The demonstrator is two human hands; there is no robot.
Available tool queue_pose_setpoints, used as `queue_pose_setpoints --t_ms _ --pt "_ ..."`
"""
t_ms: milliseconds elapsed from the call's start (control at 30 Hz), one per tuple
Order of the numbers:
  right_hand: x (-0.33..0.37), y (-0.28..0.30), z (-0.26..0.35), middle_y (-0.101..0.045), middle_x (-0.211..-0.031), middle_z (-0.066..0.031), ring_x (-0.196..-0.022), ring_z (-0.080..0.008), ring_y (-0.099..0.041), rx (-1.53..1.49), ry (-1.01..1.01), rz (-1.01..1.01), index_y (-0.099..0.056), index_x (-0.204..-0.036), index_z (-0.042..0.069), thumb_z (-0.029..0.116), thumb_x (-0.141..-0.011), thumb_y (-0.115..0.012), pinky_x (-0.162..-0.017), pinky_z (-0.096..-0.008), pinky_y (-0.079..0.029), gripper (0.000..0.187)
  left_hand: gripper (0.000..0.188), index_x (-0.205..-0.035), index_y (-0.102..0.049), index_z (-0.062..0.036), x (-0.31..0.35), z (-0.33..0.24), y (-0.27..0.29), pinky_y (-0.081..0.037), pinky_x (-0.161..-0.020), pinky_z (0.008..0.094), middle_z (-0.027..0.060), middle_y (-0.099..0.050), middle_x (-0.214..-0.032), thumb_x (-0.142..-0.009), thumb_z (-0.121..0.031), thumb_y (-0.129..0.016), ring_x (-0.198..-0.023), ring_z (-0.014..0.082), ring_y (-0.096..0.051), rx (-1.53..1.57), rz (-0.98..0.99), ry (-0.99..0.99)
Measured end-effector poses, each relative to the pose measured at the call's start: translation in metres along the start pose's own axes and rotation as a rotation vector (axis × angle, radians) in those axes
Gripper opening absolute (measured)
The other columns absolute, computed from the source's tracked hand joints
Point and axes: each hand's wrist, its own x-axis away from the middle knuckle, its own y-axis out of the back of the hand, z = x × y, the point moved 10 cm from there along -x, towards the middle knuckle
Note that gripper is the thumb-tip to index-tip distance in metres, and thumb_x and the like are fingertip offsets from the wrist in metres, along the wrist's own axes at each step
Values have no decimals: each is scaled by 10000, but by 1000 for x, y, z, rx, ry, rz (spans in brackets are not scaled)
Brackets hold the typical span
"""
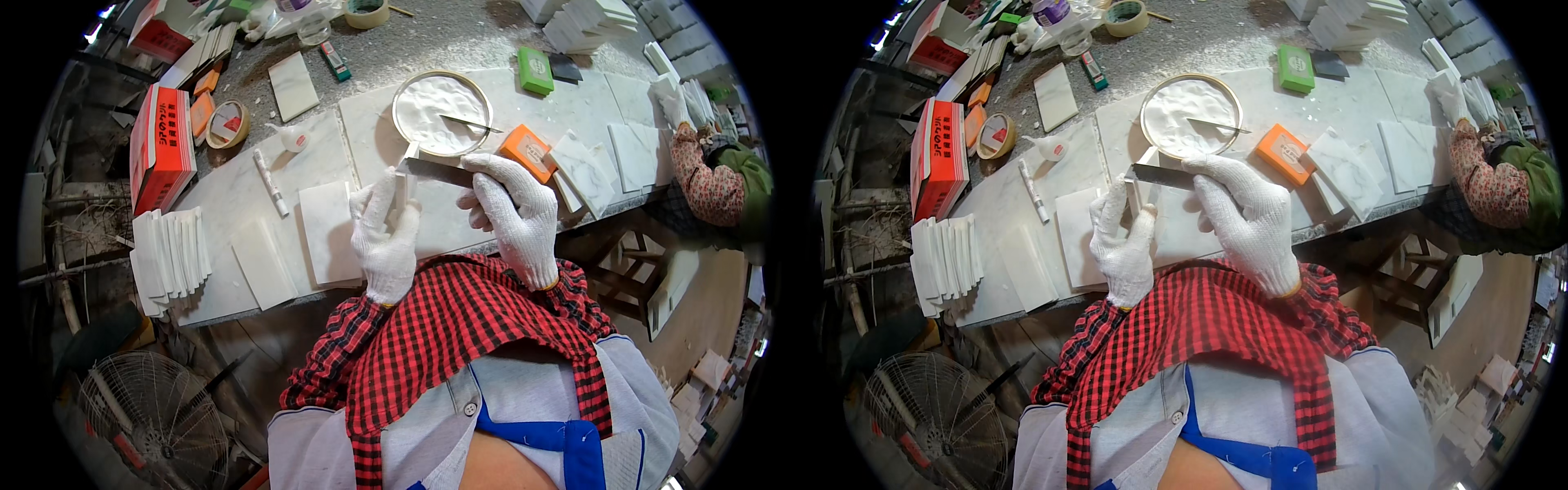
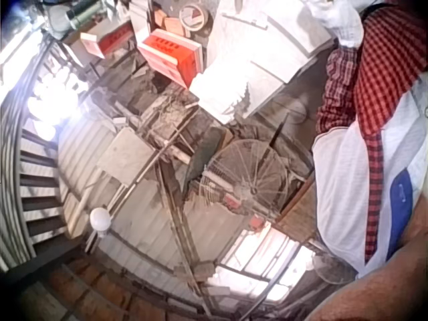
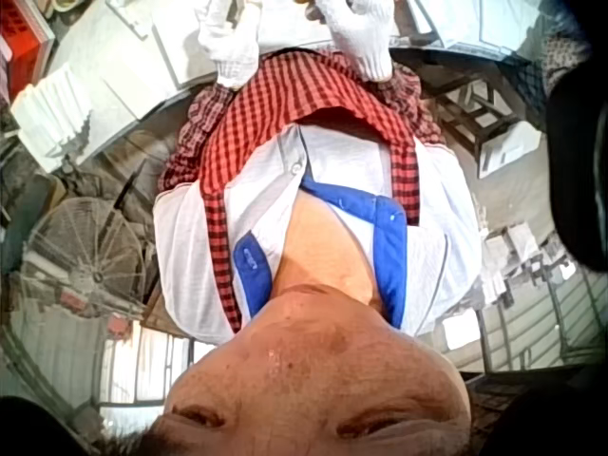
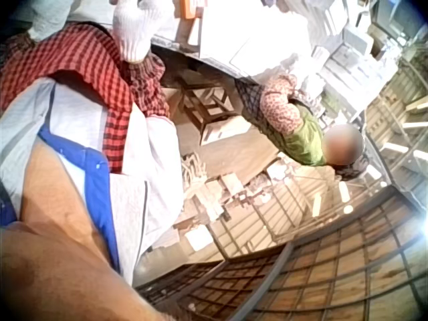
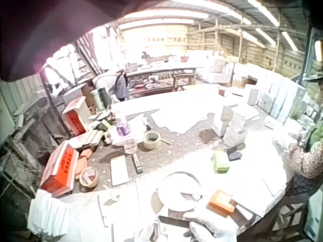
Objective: The person repeatedly sands the edges and surfaces of small white rectangular tiles using a metal file and an orange sanding block. They handle the tiles one at a time, turning them over and smoothing different sides before placing them back on the table.
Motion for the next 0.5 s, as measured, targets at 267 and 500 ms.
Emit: queue_pose_setpoints --t_ms 267,500 --pt "-14 19 -24 -724 -820 -64 -635 -57 -618 -123 -87 -103 -698 -1223 12 114 -1017 -583 -556 -198 -468 257 511 -1390 -629 -37 1 0 1 -487 -814 219 12 -537 -1179 -888 1 -718 -988 75 -563 -62 -8 -42" --pt "-41 28 -59 -729 -800 -65 -657 -63 -646 164 90 -178 -697 -1213 21 103 -997 -603 -586 -231 -512 250 509 -1392 -629 -40 0 1 0 -494 -804 219 11 -537 -1158 -893 -7 -718 -961 74 -569 -11 -33 -25"
